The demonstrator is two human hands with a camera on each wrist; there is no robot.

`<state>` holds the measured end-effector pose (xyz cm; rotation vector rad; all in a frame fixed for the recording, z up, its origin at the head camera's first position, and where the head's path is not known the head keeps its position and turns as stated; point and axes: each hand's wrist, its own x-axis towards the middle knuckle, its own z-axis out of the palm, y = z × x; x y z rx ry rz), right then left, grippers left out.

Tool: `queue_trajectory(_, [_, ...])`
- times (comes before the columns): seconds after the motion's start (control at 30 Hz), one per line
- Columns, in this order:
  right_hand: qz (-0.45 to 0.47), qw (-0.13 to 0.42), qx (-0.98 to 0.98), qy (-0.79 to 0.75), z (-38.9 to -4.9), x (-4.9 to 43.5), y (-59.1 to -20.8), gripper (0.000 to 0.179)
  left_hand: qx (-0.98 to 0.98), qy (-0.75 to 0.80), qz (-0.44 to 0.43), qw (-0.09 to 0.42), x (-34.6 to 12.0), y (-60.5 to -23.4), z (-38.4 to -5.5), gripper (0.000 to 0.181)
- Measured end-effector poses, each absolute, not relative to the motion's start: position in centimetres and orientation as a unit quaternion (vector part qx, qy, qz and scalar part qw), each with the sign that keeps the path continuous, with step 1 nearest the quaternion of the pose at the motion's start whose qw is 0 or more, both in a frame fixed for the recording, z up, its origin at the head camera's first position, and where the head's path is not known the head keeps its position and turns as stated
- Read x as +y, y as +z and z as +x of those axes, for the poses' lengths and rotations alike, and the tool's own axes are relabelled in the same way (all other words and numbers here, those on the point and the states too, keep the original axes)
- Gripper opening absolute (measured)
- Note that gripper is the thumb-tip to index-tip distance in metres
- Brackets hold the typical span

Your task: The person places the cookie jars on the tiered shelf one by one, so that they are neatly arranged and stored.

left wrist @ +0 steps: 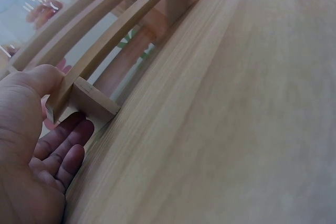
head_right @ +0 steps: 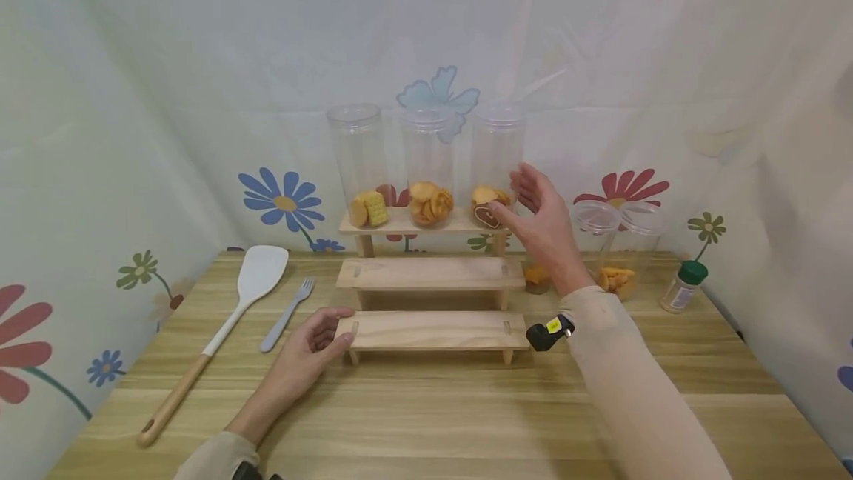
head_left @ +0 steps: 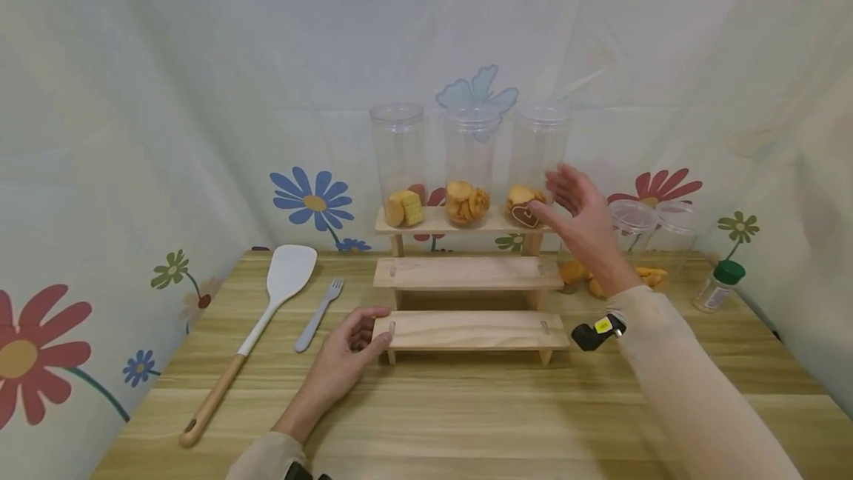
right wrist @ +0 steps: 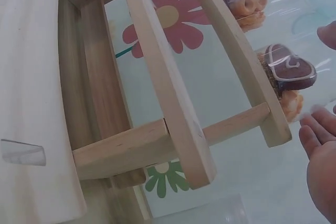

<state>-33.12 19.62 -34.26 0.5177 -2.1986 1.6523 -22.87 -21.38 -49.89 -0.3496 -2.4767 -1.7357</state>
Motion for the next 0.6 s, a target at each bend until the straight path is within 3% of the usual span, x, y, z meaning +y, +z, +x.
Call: queue_trajectory(0.6, [0.197,0.280,-0.701,0.625,-27.6,22.0,-35.1,0.079,-0.814,-0.568,-0.112,0.047,-21.3,-49.9,-22.9,0.040])
